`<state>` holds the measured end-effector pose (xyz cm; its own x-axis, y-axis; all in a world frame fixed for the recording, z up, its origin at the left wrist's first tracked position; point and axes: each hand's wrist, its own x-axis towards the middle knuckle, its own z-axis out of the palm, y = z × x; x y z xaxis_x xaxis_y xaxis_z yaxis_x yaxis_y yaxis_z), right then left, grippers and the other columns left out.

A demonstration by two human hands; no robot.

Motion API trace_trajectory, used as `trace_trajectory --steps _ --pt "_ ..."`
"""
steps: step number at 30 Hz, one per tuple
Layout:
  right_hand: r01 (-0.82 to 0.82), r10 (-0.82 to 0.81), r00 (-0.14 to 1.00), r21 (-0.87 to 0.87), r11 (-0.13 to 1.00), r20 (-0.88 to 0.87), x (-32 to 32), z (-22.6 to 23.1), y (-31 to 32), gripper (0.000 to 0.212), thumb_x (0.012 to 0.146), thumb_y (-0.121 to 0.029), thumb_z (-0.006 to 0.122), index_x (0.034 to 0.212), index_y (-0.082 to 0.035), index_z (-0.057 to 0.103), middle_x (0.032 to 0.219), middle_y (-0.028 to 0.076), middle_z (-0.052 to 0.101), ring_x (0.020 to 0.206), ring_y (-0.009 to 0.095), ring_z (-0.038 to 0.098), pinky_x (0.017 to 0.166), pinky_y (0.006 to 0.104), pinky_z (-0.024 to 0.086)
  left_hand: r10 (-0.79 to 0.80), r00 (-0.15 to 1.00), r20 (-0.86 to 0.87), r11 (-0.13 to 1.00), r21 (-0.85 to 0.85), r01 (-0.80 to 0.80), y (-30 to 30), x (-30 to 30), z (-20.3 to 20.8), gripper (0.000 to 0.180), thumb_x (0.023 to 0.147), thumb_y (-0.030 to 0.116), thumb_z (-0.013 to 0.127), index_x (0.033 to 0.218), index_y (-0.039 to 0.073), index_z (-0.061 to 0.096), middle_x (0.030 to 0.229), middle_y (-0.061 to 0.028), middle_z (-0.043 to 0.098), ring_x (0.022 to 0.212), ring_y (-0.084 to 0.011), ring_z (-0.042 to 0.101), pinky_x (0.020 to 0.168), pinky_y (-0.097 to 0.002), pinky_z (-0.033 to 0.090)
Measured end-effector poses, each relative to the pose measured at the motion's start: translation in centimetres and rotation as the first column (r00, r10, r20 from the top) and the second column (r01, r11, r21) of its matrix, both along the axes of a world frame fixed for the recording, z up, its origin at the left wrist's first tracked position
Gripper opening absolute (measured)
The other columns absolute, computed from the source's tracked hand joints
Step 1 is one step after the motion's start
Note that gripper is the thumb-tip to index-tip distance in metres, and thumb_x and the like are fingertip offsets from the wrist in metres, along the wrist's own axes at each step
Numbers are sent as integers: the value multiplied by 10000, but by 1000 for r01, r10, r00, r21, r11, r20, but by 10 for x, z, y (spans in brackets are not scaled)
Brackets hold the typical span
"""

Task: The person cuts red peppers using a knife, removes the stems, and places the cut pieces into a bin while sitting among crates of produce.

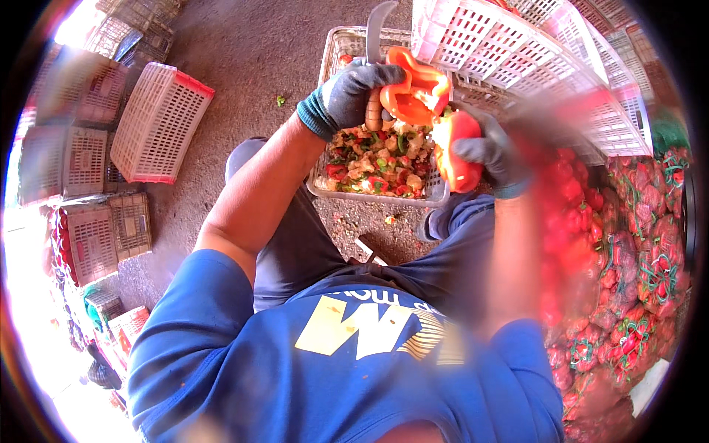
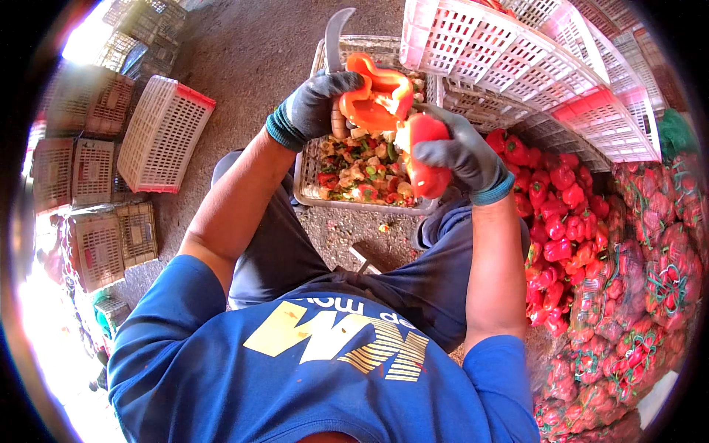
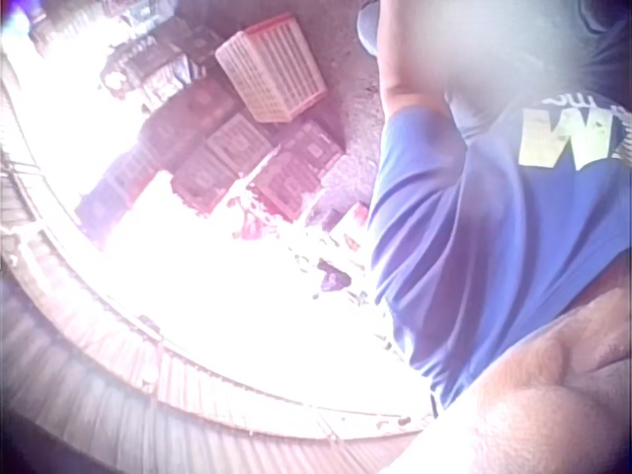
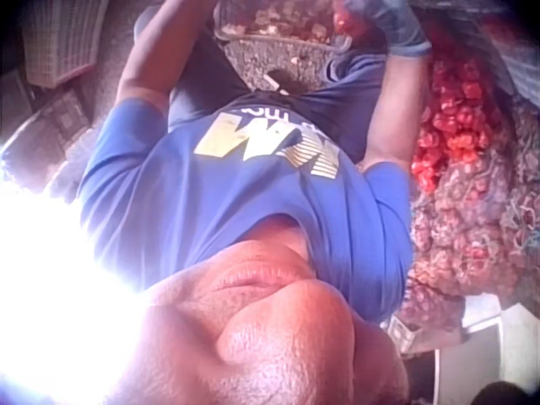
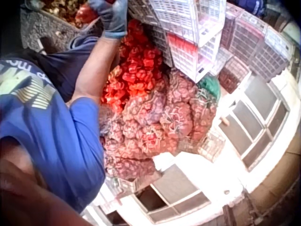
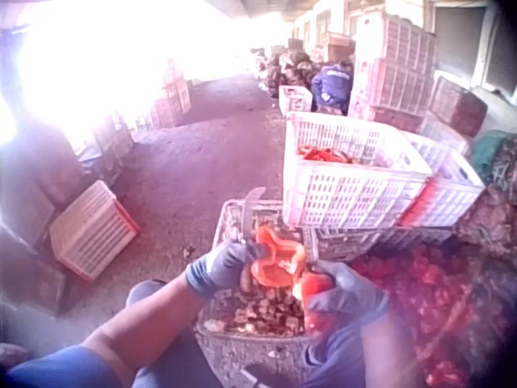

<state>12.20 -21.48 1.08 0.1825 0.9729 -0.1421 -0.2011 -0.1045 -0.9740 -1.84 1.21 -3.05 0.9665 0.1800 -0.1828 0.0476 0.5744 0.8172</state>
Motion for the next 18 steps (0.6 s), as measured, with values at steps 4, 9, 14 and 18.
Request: trace_trajectory --steps 4,9,14,18 --pt "29 22 925 -130 991 380 8 -27 0 631 743 -311 851 1246 -2 627 975 63 694 871 152 644 807 324 544 3 984 -179 886 456 80 0 -9 1 350 917 331 704 1023 -2 728 607 -29 636 394 -120 549 411 -238 411" --pt "338 177 419 -334 880 891 14 -39 -4 521 710 -206 858 1187 -89 682 992 209 730 896 338 730 777 446 570 64 996 -57 902 430 -34 8 -17 0 301 911 302 727 981 11 695 615 -14 629 452 -106 580 454 -243 454" --pt "161 -57 921 -243 957 386 10 -34 -8 784 753 -302 916 1352 53 555 1206 250 684 1027 275 707 974 410 556 23 901 -433 664 681 310 18 -19 21 375 899 307 756 1093 -11 711 848 -12 685 702 -78 603 609 -263 506" --pt "159 -76 798 -87 983 598 13 -57 -2 840 688 -320 952 1367 0 575 1196 206 703 1109 286 684 1014 367 522 40 990 -132 626 776 78 19 30 34 311 927 282 727 1079 11 708 867 -25 676 700 -106 601 613 -276 515"
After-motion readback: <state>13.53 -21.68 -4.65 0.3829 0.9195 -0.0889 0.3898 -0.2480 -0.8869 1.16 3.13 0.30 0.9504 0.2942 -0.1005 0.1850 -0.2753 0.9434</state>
